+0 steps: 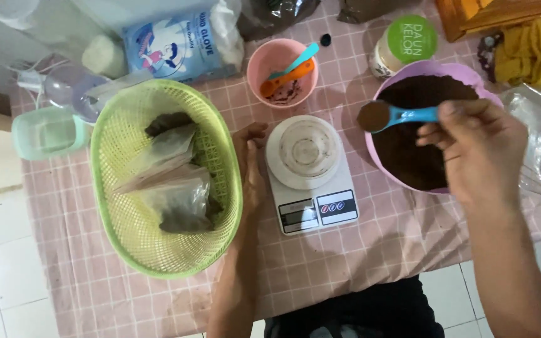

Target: Scooping coffee grounds from a bowl into a small plastic bag on a digital scale for measurement.

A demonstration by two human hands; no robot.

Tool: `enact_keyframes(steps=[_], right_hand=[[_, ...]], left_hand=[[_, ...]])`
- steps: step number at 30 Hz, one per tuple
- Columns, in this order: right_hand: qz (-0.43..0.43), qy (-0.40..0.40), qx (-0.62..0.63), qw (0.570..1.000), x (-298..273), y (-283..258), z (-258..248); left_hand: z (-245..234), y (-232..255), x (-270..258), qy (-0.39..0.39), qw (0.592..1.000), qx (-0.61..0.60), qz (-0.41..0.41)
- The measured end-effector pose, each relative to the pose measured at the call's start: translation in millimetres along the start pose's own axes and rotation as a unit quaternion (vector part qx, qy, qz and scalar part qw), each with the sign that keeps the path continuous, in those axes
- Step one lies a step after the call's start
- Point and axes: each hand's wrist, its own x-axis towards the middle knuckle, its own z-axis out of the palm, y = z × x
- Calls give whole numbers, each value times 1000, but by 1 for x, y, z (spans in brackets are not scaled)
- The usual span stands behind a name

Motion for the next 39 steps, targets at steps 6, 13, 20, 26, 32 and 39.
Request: enact_keyframes(steps=[6, 13, 20, 26, 32, 39], right_hand=[[-121, -106, -119, 980, -34, 13, 51], [-317, -180, -251, 897, -41, 30, 62], [-406, -190, -306, 840, -40, 36, 57], [-416, -210, -290, 836, -40, 38, 57], [-455, -218, -308, 807, -38, 44, 53], [-455, -207, -306, 810, -40, 44, 52]], left_hand=[[0, 9, 0, 19, 1000, -6, 9], [-10, 34, -1, -5, 1000, 3, -12], [-7, 21, -2, -8, 999, -34, -29], [-4, 12, -2, -6, 997, -66, -39], [-4, 9, -3, -15, 998, -65, -21], [-2, 0, -2, -12, 998, -59, -19]])
